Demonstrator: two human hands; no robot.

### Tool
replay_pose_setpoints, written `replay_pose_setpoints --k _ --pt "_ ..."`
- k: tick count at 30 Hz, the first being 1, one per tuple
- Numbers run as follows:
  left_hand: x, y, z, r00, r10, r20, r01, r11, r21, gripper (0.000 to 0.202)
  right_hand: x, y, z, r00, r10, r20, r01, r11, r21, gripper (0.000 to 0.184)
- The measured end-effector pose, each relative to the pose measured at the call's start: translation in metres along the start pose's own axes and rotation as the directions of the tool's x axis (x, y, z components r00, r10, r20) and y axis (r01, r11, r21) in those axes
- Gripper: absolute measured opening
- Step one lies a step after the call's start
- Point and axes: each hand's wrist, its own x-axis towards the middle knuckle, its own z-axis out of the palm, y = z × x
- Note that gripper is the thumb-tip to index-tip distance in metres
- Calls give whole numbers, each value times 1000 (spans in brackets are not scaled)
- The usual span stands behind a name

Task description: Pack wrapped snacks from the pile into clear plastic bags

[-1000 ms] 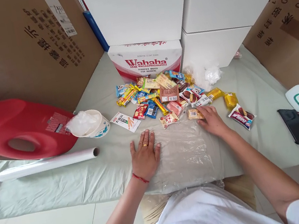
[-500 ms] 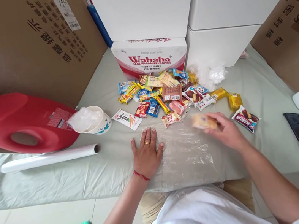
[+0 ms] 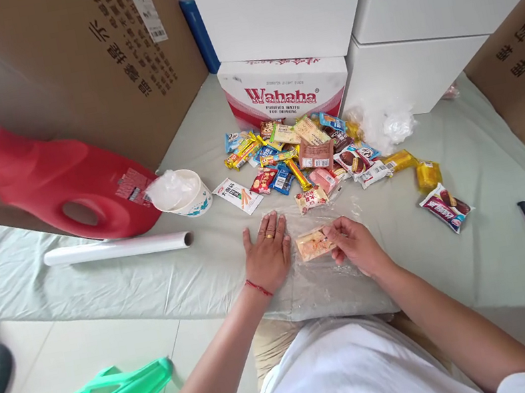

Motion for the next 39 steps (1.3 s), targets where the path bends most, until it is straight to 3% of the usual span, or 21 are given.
replay_pose_setpoints --k 3,5,7,9,11,13,16,21,28,31,34,37,39 --pt "0 0 -1 1000 0 -4 0 1000 -5 55 -1 -1 1 997 -58 55 54 995 81 48" --pt "0 0 -3 1000 1 -1 -1 1000 -8 55 -4 -1 -2 962 -263 78 262 965 21 41" --pt "0 0 -4 1000 9 12 -9 1000 -12 55 -8 2 -7 851 -502 155 522 840 -149 35" --pt "0 -1 -5 1000 15 17 -15 1000 -18 55 -9 9 -15 706 -622 340 708 627 -324 36" --pt "-1 -1 -4 1000 10 3 -10 1000 -27 55 -9 16 -23 603 -594 533 798 436 -417 45" --pt "-1 -2 -3 1000 1 -17 -2 999 -38 55 -9 19 -30 558 -521 646 830 338 -445 54" --pt "-1 -2 -2 1000 -1 -23 0 999 -55 55 -10 14 -31 568 -508 648 822 311 -477 58" --pt "-1 -3 -5 1000 -1 -14 0 998 -60 55 -4 11 -11 619 -466 632 777 242 -582 52" --pt "-1 -8 -3 1000 20 0 -20 999 -41 54 4 25 -10 664 -469 582 731 244 -638 47" --pt "-1 -10 -1 1000 22 -12 -22 999 -44 54 3 9 -14 664 -431 610 740 269 -616 49" --pt "-1 -10 -1 1000 14 -21 -15 999 -53 54 21 -24 -11 678 -441 589 727 285 -624 35" --pt "0 -10 -1 1000 13 -16 -14 998 -58 54 68 -59 5 693 -450 563 671 118 -732 34" --pt "0 -10 -1 1000 17 -12 -18 998 -54 54 108 -74 22 655 -436 617 673 -35 -739 41"
